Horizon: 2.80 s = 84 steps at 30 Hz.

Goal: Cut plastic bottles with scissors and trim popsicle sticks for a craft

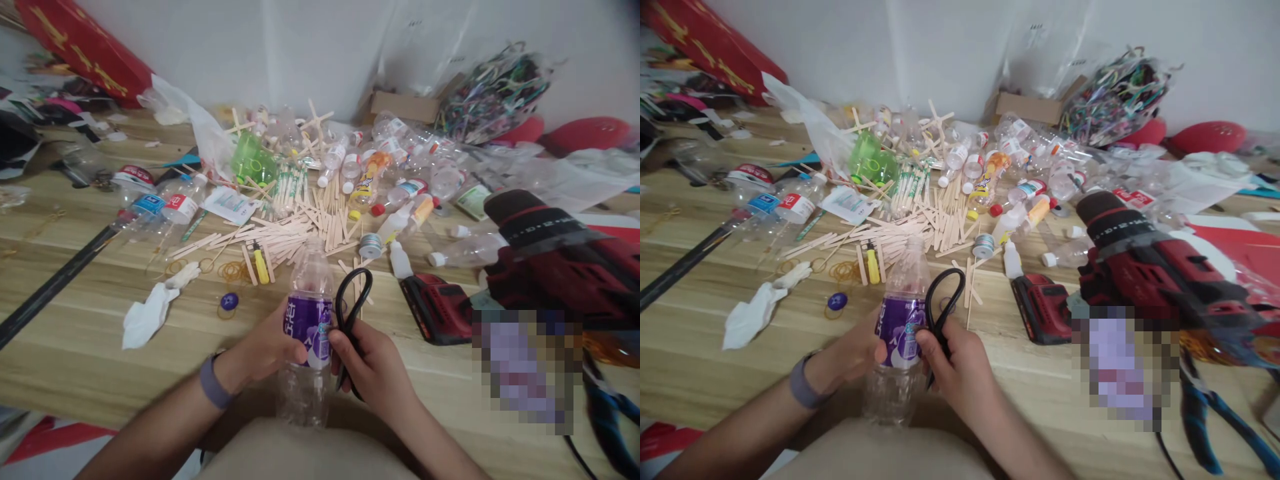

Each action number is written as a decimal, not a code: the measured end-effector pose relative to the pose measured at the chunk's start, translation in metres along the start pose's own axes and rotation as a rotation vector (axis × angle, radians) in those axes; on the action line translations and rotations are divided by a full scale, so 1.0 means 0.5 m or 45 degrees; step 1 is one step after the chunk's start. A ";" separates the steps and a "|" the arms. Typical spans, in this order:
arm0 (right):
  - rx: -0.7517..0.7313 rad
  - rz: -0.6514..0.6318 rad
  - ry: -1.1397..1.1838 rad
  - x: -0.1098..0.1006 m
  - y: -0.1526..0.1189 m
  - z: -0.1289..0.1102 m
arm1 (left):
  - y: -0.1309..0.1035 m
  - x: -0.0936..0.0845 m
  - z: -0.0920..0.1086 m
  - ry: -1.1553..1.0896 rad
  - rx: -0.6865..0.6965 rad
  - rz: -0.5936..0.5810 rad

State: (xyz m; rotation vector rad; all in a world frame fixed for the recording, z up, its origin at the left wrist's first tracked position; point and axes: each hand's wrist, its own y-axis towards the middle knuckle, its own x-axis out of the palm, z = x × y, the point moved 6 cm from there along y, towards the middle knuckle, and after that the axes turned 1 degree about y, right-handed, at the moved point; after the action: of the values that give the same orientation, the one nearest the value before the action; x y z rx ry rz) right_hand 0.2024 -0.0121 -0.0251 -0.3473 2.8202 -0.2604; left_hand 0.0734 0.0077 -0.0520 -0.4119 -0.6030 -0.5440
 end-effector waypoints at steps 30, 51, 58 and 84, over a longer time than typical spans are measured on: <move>-0.290 0.332 -0.367 -0.080 -0.015 -0.046 | -0.010 -0.006 0.037 0.096 0.086 0.185; -0.961 0.385 -1.419 -0.005 -0.036 -0.076 | -0.009 -0.017 0.026 0.220 0.202 0.293; -0.936 0.392 -1.426 0.004 -0.029 -0.067 | -0.011 -0.004 0.032 0.367 0.190 0.285; -0.960 0.404 -1.232 0.000 -0.042 -0.079 | -0.012 -0.008 0.015 0.451 0.192 0.257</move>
State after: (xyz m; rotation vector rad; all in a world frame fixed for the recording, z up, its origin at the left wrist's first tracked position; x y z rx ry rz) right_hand 0.1949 -0.0264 0.0163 -0.1042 1.8464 0.8303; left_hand 0.0642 0.0083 -0.0477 -0.2226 -0.2553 -0.3633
